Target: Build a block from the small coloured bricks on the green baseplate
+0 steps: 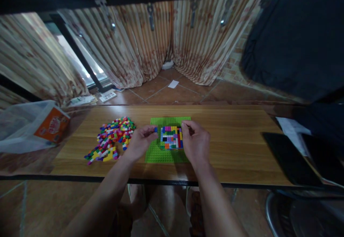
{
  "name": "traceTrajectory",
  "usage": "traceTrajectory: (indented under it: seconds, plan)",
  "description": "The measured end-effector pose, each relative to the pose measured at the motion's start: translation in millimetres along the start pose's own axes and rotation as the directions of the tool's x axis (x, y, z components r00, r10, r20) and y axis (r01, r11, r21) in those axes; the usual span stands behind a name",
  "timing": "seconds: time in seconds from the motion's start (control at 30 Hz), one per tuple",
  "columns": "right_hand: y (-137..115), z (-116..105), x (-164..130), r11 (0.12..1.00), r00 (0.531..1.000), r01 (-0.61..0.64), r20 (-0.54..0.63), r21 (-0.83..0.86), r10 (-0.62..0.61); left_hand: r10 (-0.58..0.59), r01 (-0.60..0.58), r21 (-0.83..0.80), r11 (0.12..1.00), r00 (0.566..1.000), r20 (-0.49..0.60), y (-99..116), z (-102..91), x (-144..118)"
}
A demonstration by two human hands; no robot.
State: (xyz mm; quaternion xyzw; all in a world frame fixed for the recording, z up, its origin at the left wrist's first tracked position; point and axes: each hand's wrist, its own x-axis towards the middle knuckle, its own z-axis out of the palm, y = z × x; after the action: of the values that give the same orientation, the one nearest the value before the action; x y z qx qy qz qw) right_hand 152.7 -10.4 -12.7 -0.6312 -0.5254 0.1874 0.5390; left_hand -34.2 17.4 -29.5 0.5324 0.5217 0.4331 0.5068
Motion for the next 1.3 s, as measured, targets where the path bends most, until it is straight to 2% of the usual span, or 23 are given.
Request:
traceTrajectory:
  seconds: [0.33, 0.63, 0.97, 1.3]
  plan:
    - [5, -5, 1, 1.0, 1.0, -0.009, 0.002, 0.017, 0.009, 0.085, -0.082, 0.149, 0.985, 0.996, -0.012, -14, 10.0, 10]
    - [7, -8, 2, 1.0, 1.0, -0.024, -0.005, 0.019, 0.025, 0.083, -0.088, 0.253, 0.964, 0.996, 0.031, -14, 15.2, 13]
    - [8, -8, 1, 1.0, 1.0, -0.018, 0.022, 0.001, 0.018, 0.092, -0.111, 0.206, 0.972, 0.991, 0.099, -16, 10.3, 18]
    - [5, -6, -3, 0.999, 0.996, -0.026, 0.085, -0.032, 0.029, 0.134, -0.188, 0.326, 0.926, 0.974, 0.182, -22, 0.4, 28]
